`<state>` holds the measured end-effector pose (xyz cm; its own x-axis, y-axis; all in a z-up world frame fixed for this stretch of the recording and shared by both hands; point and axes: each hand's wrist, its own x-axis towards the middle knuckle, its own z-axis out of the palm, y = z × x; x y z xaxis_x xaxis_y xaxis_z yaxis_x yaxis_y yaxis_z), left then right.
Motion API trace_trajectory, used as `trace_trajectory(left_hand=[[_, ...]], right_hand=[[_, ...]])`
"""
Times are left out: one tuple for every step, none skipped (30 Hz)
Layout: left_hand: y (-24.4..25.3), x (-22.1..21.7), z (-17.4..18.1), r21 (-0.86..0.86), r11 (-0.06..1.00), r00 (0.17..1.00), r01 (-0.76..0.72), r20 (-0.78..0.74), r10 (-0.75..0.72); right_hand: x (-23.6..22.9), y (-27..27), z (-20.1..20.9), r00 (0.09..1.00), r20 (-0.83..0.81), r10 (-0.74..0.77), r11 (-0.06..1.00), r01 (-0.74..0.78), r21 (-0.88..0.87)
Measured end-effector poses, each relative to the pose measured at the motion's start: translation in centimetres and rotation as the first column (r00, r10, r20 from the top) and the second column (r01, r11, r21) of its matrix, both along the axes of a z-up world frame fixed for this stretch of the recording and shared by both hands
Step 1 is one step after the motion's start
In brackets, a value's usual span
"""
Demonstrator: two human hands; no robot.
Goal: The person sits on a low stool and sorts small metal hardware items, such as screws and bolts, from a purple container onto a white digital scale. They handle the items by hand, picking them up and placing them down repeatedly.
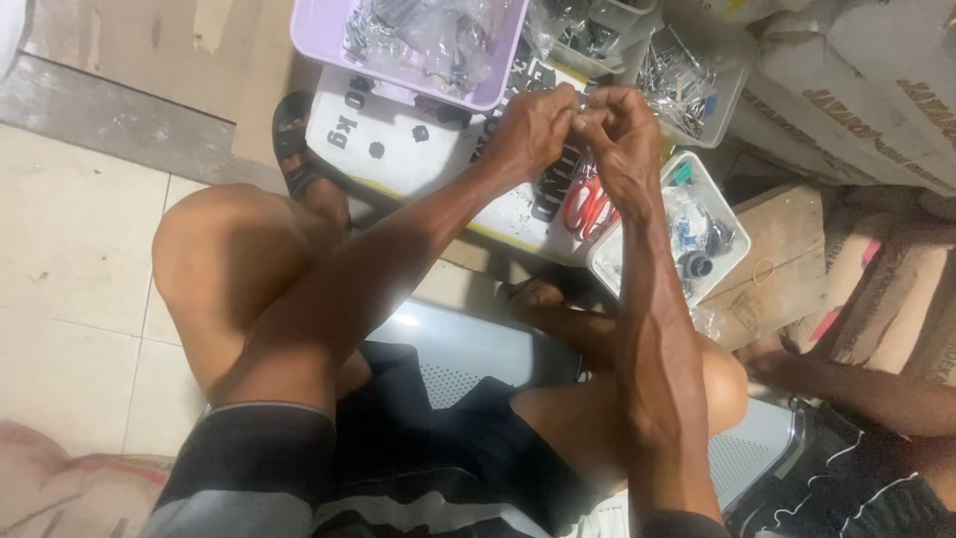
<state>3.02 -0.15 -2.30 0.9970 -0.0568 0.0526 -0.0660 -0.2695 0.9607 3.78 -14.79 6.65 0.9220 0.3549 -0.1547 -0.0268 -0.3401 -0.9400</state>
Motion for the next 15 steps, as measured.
trace_trajectory(left_hand=[[0.3, 0.3, 0.6, 0.001, 1.000, 1.000, 0.002, -0.001, -0.002], [0.5, 0.5, 1.1, -0.047, 0.999, 1.000, -0.016, -0.009, 0.015], [0.8, 0.7, 1.7, -0.093, 0.995, 0.999, -0.035, -0.019, 0.033], [1.0, 0.9, 1.8, -0.090, 0.995, 0.999, -0.034, -0.021, 0.032], [1.2, 1.2, 1.9, -0.155, 0.987, 0.998, -0.046, -0.056, 0.038], [1.4, 1.5, 2.1, -0.218, 0.974, 0.995, -0.060, -0.091, 0.041], [1.1, 1.6, 1.9, -0.214, 0.975, 0.995, -0.058, -0.090, 0.039], [0.8, 1.7, 1.7, 0.017, 0.991, 0.992, -0.129, 0.005, 0.129], [0.6, 1.6, 1.4, 0.239, 0.947, 0.975, -0.215, 0.114, 0.193], [0.7, 1.8, 2.0, 0.243, 0.946, 0.975, -0.213, 0.111, 0.190], [0.6, 1.8, 2.6, 0.280, 0.930, 0.970, -0.237, 0.120, 0.211], [0.7, 1.9, 3.3, 0.316, 0.912, 0.965, -0.260, 0.129, 0.230], [0.3, 1.9, 3.0, 0.312, 0.913, 0.963, -0.263, 0.133, 0.232], [-0.1, 1.9, 2.8, 0.317, 0.905, 0.958, -0.284, 0.133, 0.254], [-0.4, 1.8, 2.6, 0.324, 0.896, 0.953, -0.303, 0.128, 0.275]], right_hand=[[0.2, 0.1, -0.3, 1.000, -0.001, -0.002, 1.000, 0.002, 0.001], [0.5, 0.2, -0.6, 0.996, 0.087, 0.028, 0.999, -0.030, 0.018], [0.7, 0.3, -1.0, 0.983, 0.175, 0.058, 0.997, -0.064, 0.033], [1.1, 0.3, -1.5, 0.983, 0.173, 0.056, 0.997, -0.063, 0.035], [1.6, 0.3, -2.1, 0.981, 0.189, 0.044, 0.999, -0.049, 0.022], [2.0, 0.3, -2.6, 0.978, 0.206, 0.033, 0.999, -0.036, 0.010], [2.1, 0.3, -3.8, 0.978, 0.207, 0.030, 0.999, -0.034, 0.014], [2.3, 0.5, -5.1, 0.953, 0.301, 0.041, 0.994, -0.007, -0.111], [2.2, 0.7, -6.4, 0.921, 0.385, 0.064, 0.972, 0.030, -0.232], [2.0, 1.1, -7.0, 0.922, 0.382, 0.060, 0.973, 0.031, -0.229], [1.7, 1.4, -7.6, 0.913, 0.402, 0.068, 0.970, 0.033, -0.239], [1.3, 1.7, -8.1, 0.904, 0.422, 0.075, 0.968, 0.036, -0.249], [1.1, 1.8, -7.5, 0.901, 0.426, 0.078, 0.967, 0.035, -0.251], [0.8, 1.9, -6.8, 0.906, 0.408, 0.113, 0.960, 0.008, -0.281], [0.3, 2.0, -6.2, 0.911, 0.385, 0.147, 0.950, -0.022, -0.311]])
